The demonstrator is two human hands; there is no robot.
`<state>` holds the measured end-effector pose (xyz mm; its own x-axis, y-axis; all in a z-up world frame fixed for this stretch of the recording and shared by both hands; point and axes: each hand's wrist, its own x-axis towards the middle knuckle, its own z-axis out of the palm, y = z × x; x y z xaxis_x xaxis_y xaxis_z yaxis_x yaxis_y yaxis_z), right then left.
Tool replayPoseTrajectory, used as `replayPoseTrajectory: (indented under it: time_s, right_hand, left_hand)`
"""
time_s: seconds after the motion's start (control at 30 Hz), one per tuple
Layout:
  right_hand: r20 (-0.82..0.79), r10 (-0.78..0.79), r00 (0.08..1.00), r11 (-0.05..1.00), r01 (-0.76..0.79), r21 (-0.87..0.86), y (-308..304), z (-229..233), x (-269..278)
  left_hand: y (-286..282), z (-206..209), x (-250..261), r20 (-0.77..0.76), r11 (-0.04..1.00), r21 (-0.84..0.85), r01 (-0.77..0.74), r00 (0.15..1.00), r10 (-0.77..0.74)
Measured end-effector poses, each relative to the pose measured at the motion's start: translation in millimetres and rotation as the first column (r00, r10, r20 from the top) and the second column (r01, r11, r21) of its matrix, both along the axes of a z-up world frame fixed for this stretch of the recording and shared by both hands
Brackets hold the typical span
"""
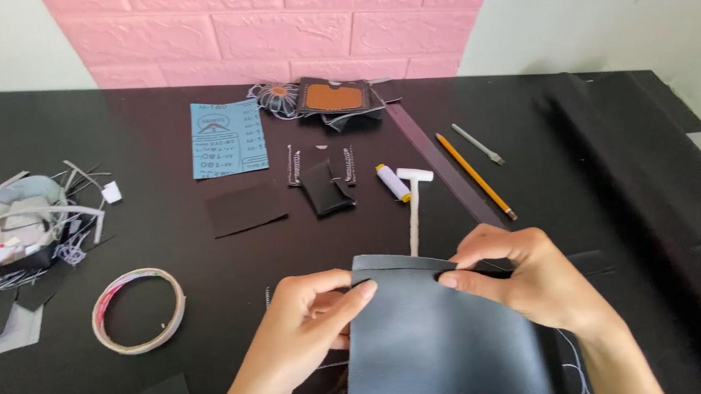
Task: The person is cutting out specific shapes from leather sheets using scissors and organizing the pieces on a workbench.
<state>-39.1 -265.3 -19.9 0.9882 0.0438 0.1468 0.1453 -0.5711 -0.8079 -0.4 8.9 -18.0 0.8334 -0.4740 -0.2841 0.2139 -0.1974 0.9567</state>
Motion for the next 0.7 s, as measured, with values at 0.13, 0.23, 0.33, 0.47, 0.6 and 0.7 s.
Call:
replayPoseTrajectory:
  time_s: [0.13,0.23,0.33,0.47,0.6,0.7]
  right_hand:
    - [-0.054,0.028,0.998,1.0,-0.027,0.011,-2.2,5.1,-1.3]
    - [-0.043,0.099,0.994,0.995,-0.098,0.024,-1.0,13.3,-4.1]
    - [-0.03,0.178,0.984,0.984,-0.177,0.017,-1.7,19.9,-5.1]
    - [-0.082,0.287,0.954,0.95,-0.295,-0.105,-2.0,26.1,-3.7]
    - [-0.161,0.271,0.949,0.93,-0.301,-0.21,7.8,43.1,-4.2]
    - [-0.172,0.315,0.934,0.896,-0.352,-0.272,10.9,55.2,-6.2]
  left_hand:
    - [-1.7,6.5,0.5,-0.075,0.998,0.07,0.005,0.997,0.001]
    - [5.6,-1.1,3.2,0.019,0.991,0.064,0.115,0.993,-0.117]
    - [3.8,11.5,8.6,0.073,0.954,0.112,0.28,0.955,-0.289]
    - [-13.7,44.2,14.8,0.13,0.787,0.365,0.498,0.81,-0.573]
    - [-29.9,44.1,22.0,0.15,0.6,0.551,0.58,0.638,-0.755]
    - [-34.3,44.0,20.8,0.145,0.543,0.576,0.611,0.577,-0.804]
